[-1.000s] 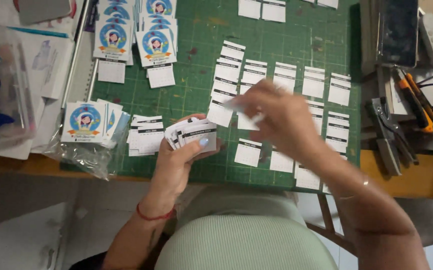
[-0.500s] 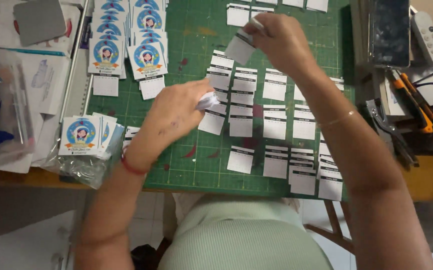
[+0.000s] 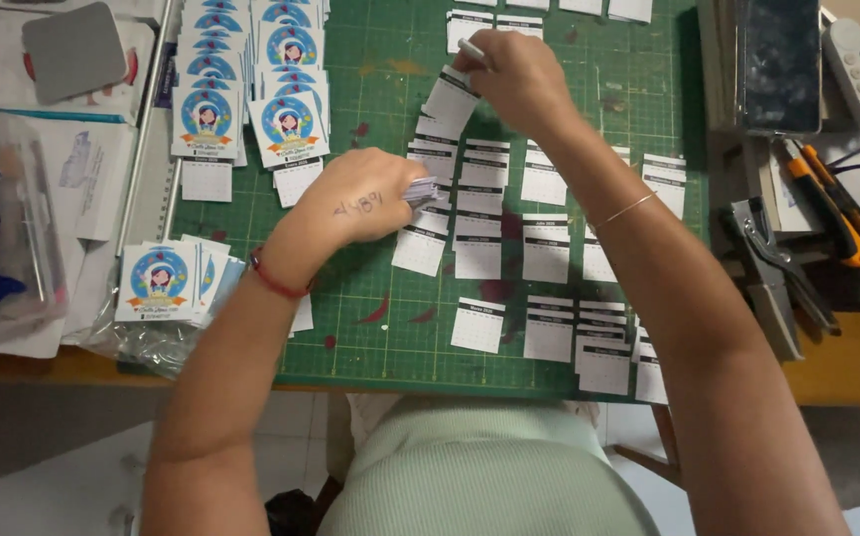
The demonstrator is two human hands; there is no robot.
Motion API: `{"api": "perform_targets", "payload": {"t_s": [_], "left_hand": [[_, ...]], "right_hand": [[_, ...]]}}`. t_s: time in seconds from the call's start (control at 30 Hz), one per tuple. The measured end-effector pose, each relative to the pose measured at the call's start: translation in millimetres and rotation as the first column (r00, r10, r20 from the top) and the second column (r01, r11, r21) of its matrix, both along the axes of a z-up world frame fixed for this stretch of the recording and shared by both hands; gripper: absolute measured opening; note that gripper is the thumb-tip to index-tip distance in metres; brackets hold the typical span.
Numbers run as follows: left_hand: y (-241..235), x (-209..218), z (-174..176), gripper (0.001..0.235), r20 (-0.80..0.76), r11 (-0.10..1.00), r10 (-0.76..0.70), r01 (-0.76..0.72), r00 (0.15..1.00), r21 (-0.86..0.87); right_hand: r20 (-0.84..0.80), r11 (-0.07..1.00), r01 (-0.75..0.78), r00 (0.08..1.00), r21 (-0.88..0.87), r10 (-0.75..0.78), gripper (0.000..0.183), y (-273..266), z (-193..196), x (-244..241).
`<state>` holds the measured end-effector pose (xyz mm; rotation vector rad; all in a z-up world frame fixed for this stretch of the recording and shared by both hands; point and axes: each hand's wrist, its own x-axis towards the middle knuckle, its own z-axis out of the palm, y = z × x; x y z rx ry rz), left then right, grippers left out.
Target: Sorting and organizing small printed cards into rows on a cutting mat
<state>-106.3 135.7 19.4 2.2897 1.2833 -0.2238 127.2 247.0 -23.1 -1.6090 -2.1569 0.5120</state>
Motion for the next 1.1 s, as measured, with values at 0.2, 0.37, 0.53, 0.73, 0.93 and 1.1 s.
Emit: {"api": "perform_targets", "payload": {"t_s": [0.2,0.37,0.53,0.73,0.93,1.1], "left_hand": [[-3.1,3.1,5.0,0.007,-0.026,1.0,0.006,-0.006,1.0,0.001],[-2.9,2.1,5.0,0.006,-0.003,1.0,0.004,-0.004,1.0,-0.005],[-1.1,0.6,0.5,0.012,0.004,0.999,-0.023,0.023,1.0,0.028],[-3.0,1.9,4.7,0.01,-0.029,1.0,0.013,-0.013,0.999,0.005],[-3.3,0.7,5.0,0.01,-0.017,1.0,0.01,-0.01,1.0,0.01],[-2.9,0.3,5.7,0.01,-0.043,1.0,0.022,-0.023,0.999,-0.02]], "right_hand": [[0.051,1.0,-0.024,0.998,-0.012,0.024,0.016,3.4,-13.0,-2.5],[0.064,0.998,-0.057,0.996,-0.013,0.058,0.018,-0.3,-10.0,-6.6],[0.066,0.995,-0.093,0.993,-0.047,0.096,0.019,-5.9,-5.9,-14.3],[0.138,0.986,-0.13,0.984,0.1,0.116,0.023,-6.7,-33.3,-17.5],[0.139,0.99,-0.087,0.988,0.107,0.071,0.02,-17.0,1.3,-17.4],[-0.196,0.917,-0.027,0.974,0.399,0.114,0.089,-39.9,45.3,-1.4]]}}
